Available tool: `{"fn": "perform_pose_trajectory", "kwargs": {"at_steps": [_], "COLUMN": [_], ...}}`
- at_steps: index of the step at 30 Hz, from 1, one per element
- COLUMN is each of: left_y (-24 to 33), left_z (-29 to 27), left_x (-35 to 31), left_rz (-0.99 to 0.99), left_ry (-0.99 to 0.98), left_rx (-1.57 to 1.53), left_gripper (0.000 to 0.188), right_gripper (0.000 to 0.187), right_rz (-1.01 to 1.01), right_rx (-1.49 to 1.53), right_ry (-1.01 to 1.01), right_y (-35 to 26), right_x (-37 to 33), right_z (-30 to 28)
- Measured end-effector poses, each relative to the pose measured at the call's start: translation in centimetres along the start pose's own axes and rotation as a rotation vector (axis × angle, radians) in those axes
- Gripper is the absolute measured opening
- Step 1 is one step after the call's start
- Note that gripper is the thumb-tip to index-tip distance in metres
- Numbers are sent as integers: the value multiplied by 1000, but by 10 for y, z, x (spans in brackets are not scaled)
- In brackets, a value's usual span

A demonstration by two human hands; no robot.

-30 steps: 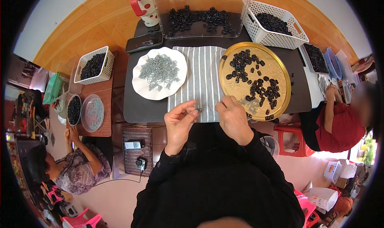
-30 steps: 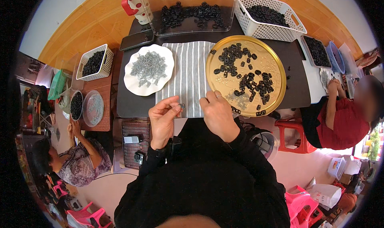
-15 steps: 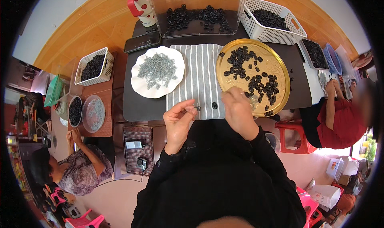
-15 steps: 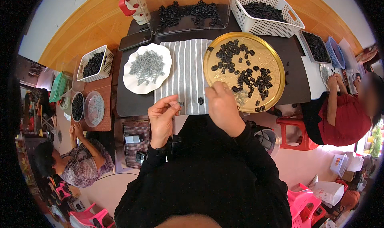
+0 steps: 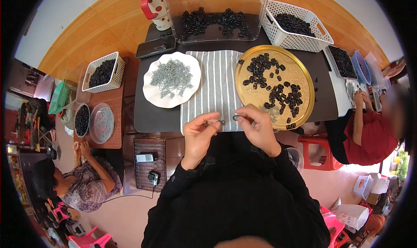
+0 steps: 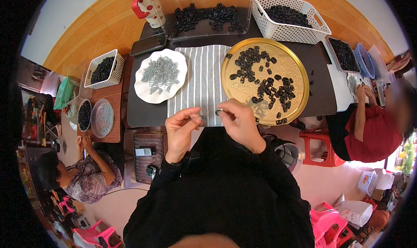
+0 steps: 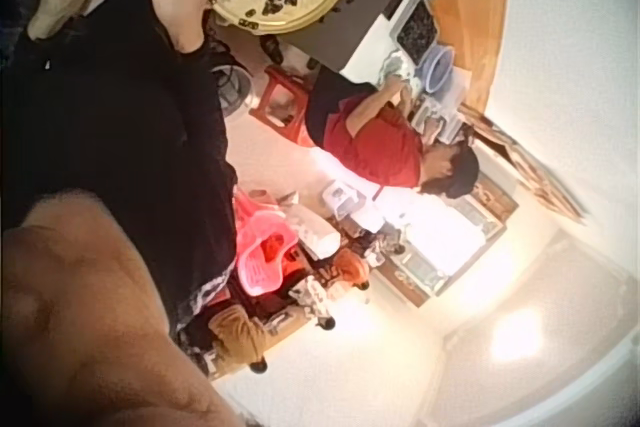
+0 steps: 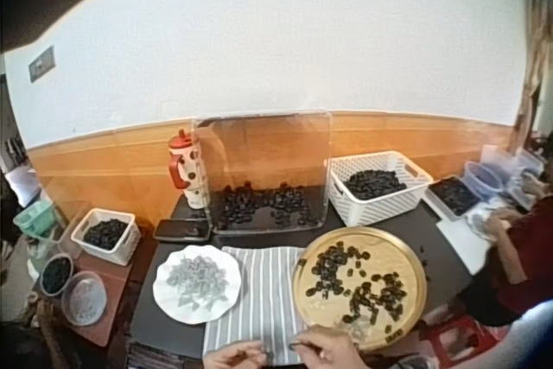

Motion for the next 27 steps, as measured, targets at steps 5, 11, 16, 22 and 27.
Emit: {"fn": "perform_pose_trajectory", "kwargs": {"at_steps": [5, 11, 16, 22, 27], "left_y": [-7, -9, -10, -9, -10], "left_z": [14, 19, 18, 19, 18], "left_x": [-1, 0, -1, -1, -1], "left_rz": [-24, -30, -32, -24, -54], "left_ry": [-106, -95, -98, -102, -86], "left_rx": [-5, -3, -12, -14, -22], "left_gripper": [35, 37, 37, 36, 35], "right_gripper": [8, 12, 11, 9, 9], "right_rz": [149, 186, 188, 146, 117], "right_rx": [448, 570, 569, 518, 465], "right_ry": [66, 52, 12, 9, -5], "right_y": [17, 21, 19, 14, 13], "right_x": [1, -4, -4, -2, -2], "right_z": [12, 17, 18, 15, 14]}}
Point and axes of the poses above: each hand's wrist, its own x-axis towards the middle knuckle, its own z-axis out of the palm, y = z × x, the point moved 5 cm from there along x, towards the middle knuckle, and after that the axes turned 12 degrees about -x, right-handed, at the moved point
